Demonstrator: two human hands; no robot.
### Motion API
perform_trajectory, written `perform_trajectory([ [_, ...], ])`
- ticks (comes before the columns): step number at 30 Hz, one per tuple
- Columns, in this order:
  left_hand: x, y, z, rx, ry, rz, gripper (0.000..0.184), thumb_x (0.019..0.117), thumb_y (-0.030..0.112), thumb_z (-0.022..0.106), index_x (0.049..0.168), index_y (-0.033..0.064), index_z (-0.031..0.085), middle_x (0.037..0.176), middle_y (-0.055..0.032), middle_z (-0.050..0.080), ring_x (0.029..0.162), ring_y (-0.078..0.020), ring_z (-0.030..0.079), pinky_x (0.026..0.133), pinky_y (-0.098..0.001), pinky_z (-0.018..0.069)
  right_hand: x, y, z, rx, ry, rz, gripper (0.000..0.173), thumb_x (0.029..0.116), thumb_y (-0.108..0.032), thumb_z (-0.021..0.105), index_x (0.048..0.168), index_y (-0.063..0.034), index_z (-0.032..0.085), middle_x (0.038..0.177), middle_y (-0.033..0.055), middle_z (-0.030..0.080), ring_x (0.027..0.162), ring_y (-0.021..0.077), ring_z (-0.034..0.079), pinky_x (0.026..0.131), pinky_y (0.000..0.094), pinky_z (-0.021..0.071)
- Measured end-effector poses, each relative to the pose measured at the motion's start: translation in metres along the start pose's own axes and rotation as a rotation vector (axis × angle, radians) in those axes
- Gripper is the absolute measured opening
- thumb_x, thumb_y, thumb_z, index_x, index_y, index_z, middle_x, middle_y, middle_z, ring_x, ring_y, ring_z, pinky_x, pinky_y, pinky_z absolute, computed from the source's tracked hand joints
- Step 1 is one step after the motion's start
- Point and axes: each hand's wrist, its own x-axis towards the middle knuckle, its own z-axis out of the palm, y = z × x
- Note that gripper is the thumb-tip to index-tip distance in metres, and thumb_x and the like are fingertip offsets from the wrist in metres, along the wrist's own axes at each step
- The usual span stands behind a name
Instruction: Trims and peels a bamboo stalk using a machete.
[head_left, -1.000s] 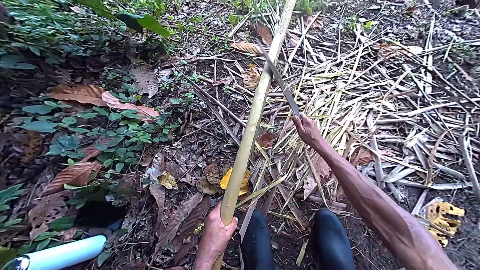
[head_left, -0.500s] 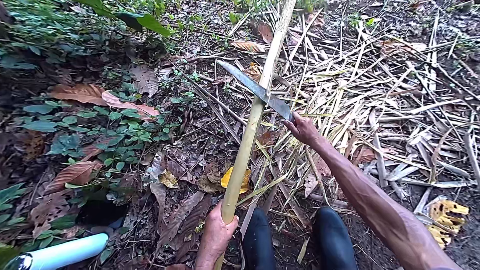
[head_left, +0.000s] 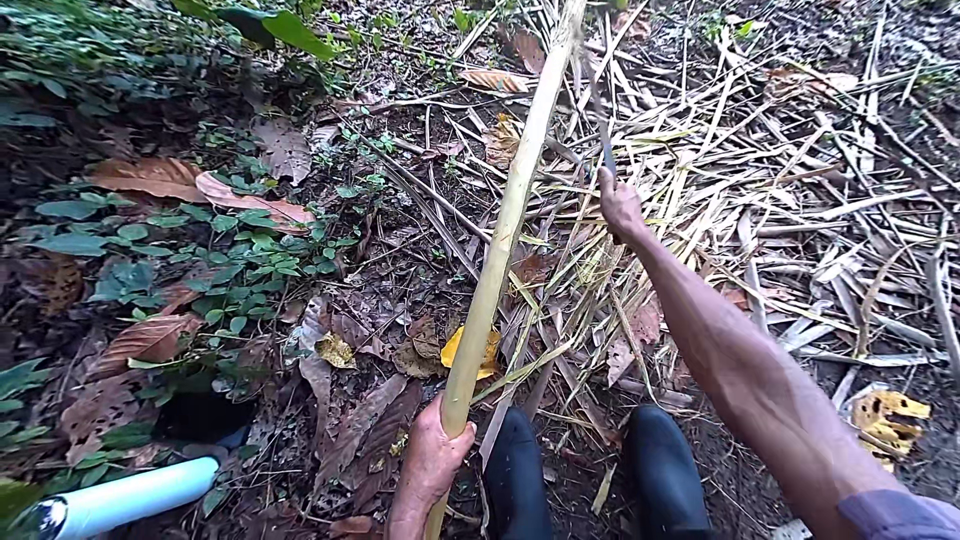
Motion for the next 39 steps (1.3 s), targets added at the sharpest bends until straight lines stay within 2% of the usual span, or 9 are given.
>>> perform_trajectory([
  [3, 0.001, 0.003, -0.007, -0.018, -0.023, -0.002, 0.045, 0.0711, 0.017, 0.076, 0.115, 0.0093, 0.066, 0.083, -0.0023, 0.068, 0.063, -0.0135, 0.066, 0.057, -0.0343, 0.0591, -0.002, 0.029, -0.013, 0.315, 0.058, 0.305, 0.079, 0.1042, -0.068, 0.019, 0.109, -0.0001, 0.059, 0.082, 0.013, 0.053, 0.065, 0.0268, 0.054, 0.062, 0.0504, 0.0502],
  [8, -0.004, 0.031, -0.019, -0.134, -0.13, 0.0, 0.042, 0.0729, 0.012, 0.077, 0.113, 0.0085, 0.064, 0.081, -0.0029, 0.069, 0.059, -0.0162, 0.067, 0.054, -0.0327, 0.0603, -0.082, 0.091, -0.032, 0.459, -0.104, 0.223, 0.061, 0.1016, -0.07, 0.036, 0.086, -0.0139, 0.053, 0.055, -0.0048, 0.038, 0.042, 0.0105, 0.039, 0.042, 0.0331, 0.0421],
  [14, -0.019, 0.032, 0.003, -0.21, -0.159, -0.013, 0.042, 0.0733, 0.01, 0.077, 0.113, 0.0069, 0.063, 0.079, -0.003, 0.068, 0.058, -0.0153, 0.066, 0.052, -0.0305, 0.059, -0.15, 0.106, -0.031, 0.16, -0.134, -0.225, 0.049, 0.106, -0.052, 0.046, 0.107, -0.0058, 0.061, 0.064, 0.0053, 0.05, 0.048, 0.0194, 0.05, 0.048, 0.0429, 0.0481],
  [17, -0.032, 0.045, 0.006, -0.218, -0.176, -0.003, 0.042, 0.0731, 0.01, 0.076, 0.113, 0.0076, 0.063, 0.08, -0.0026, 0.069, 0.059, -0.0156, 0.067, 0.053, -0.0308, 0.0597, -0.17, 0.091, -0.025, -0.043, -0.094, -0.489, 0.046, 0.1028, -0.049, 0.051, 0.098, -0.0039, 0.061, 0.061, 0.004, 0.05, 0.05, 0.0181, 0.049, 0.048, 0.0416, 0.0438],
  [20, -0.035, 0.058, 0.002, -0.26, -0.216, 0.023, 0.039, 0.073, 0.007, 0.076, 0.11, 0.007, 0.063, 0.077, -0.003, 0.068, 0.057, -0.0164, 0.066, 0.051, -0.0303, 0.0593, -0.176, 0.074, -0.009, -0.133, -0.044, -0.626, 0.063, 0.1022, -0.064, 0.037, 0.091, -0.0066, 0.06, 0.054, 0.0008, 0.045, 0.044, 0.018, 0.047, 0.042, 0.0413, 0.0416],
  [25, -0.003, 0.024, -0.016, -0.353, -0.268, -0.005, 0.03, 0.0757, 0.005, 0.075, 0.101, 0.0046, 0.06, 0.07, -0.0046, 0.065, 0.052, -0.0171, 0.063, 0.05, -0.0307, 0.0577, -0.181, 0.049, 0.012, -0.177, -0.178, -0.647, 0.061, 0.1031, -0.061, 0.039, 0.092, -0.0053, 0.06, 0.059, 0.0026, 0.049, 0.051, 0.0211, 0.053, 0.048, 0.044, 0.0462],
  [29, 0.034, -0.01, -0.036, -0.416, -0.227, -0.075, 0.025, 0.078, 0.006, 0.072, 0.099, 0.0053, 0.058, 0.063, -0.003, 0.06, 0.048, -0.0153, 0.06, 0.048, -0.0301, 0.056, -0.184, 0.073, 0.029, -0.203, -0.255, -0.635, 0.062, 0.1024, -0.063, 0.041, 0.092, -0.0054, 0.061, 0.059, 0.0034, 0.05, 0.052, 0.0222, 0.056, 0.05, 0.0455, 0.0487],
  [32, 0.051, -0.023, -0.043, -0.45, -0.231, -0.128, 0.022, 0.0803, 0.006, 0.069, 0.099, 0.0054, 0.057, 0.061, -0.0025, 0.059, 0.047, -0.0152, 0.06, 0.048, -0.0305, 0.0562, -0.192, 0.086, 0.036, -0.327, -0.36, -0.611, 0.069, 0.1022, -0.066, 0.04, 0.102, -0.0012, 0.063, 0.07, 0.0129, 0.06, 0.064, 0.0327, 0.065, 0.059, 0.0536, 0.0534],
  [39, 0.026, -0.018, -0.019, -0.557, -0.264, -0.184, 0.023, 0.0809, 0.003, 0.07, 0.099, 0.0046, 0.057, 0.062, -0.0034, 0.059, 0.047, -0.0155, 0.059, 0.048, -0.0307, 0.0564, -0.225, 0.074, 0.048, -0.463, -0.484, -0.615, 0.075, 0.1015, -0.068, 0.036, 0.109, 0.0021, 0.064, 0.081, 0.0192, 0.066, 0.07, 0.0385, 0.069, 0.061, 0.0564, 0.0543],
])
